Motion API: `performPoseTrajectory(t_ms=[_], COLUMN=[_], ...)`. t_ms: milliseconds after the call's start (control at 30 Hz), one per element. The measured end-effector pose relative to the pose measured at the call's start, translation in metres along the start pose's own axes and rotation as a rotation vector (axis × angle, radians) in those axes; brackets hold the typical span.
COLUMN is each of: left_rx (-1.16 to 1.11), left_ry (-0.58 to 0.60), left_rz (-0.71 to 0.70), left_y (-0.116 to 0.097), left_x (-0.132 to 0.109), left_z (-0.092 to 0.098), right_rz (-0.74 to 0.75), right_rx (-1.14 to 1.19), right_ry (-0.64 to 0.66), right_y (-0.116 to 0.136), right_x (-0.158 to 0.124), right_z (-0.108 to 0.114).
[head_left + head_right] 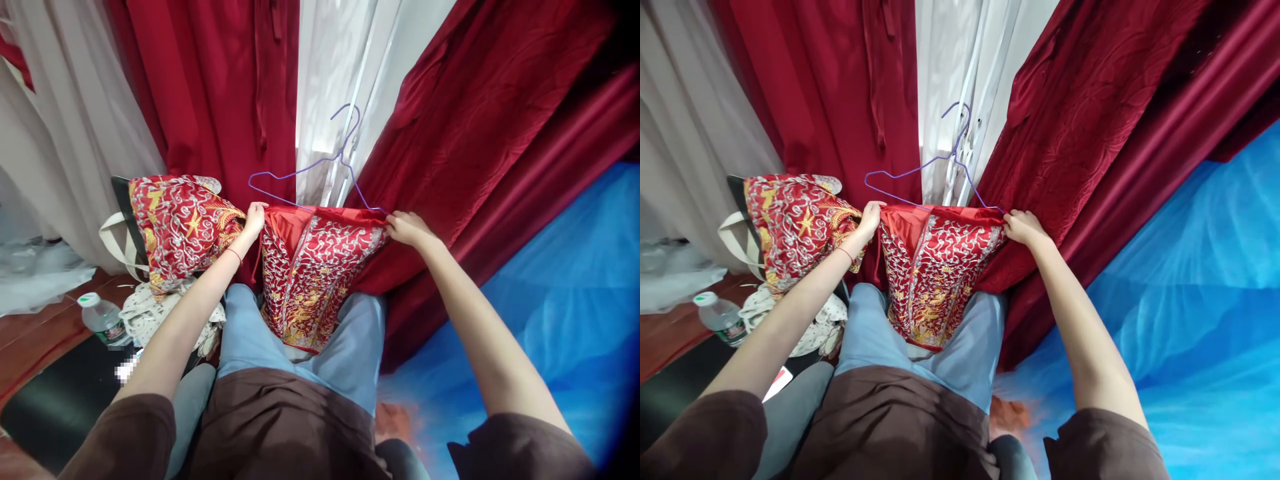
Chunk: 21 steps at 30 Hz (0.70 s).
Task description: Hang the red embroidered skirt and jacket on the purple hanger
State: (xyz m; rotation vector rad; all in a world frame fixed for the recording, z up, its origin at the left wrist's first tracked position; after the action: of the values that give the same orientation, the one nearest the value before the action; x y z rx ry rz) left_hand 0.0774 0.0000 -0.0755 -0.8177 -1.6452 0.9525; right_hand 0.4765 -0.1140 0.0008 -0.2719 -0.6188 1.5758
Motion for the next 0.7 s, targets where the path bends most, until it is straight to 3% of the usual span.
performPoseTrajectory(t_ms=[167,300,367,433,567,700], left_rx=[0.256,0.597,0.591,0.485,0.336,0.29], left_ry=[0.126,0.3,0.384,0.429,0.433,0.574], left_rz=[-0.008,0.01,0.083,0.207,0.343,0.386], left_y=[-0.003,0.005,0.015,0.027,0.046,0.046], left_x=[-0.021,-0.039,-0.047,-0.051,-0.054,-0.056], left_z=[-0.002,-0.001,-0.001,-0.002,0.0,0.018], right_rz=[0.068,0.279,0.377,0.384,0.271,0.104], right_rx=[0.077,0.535,0.736,0.825,0.877,0.923], right_ry=[0.171,0.311,0.286,0.215,0.09,0.008], right_y=[-0.006,0.008,0.022,0.036,0.054,0.059], right_x=[-0.013,-0.034,-0.046,-0.055,-0.061,-0.067], right_z=[-0.012,-0.012,-0.004,0.004,0.009,-0.002])
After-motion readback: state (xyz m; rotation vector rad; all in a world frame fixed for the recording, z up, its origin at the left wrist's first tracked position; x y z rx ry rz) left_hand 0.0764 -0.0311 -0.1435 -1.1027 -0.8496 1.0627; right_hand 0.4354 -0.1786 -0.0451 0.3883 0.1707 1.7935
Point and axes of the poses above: each hand's wrist, its own x-axis towards the middle knuckle, its own z-axis out of the back of the hand, y = z × x, the point moved 1 cm from there along x, towards the middle knuckle, and after that the axes turned 7 degrees about -x, right-handed, at the moved point
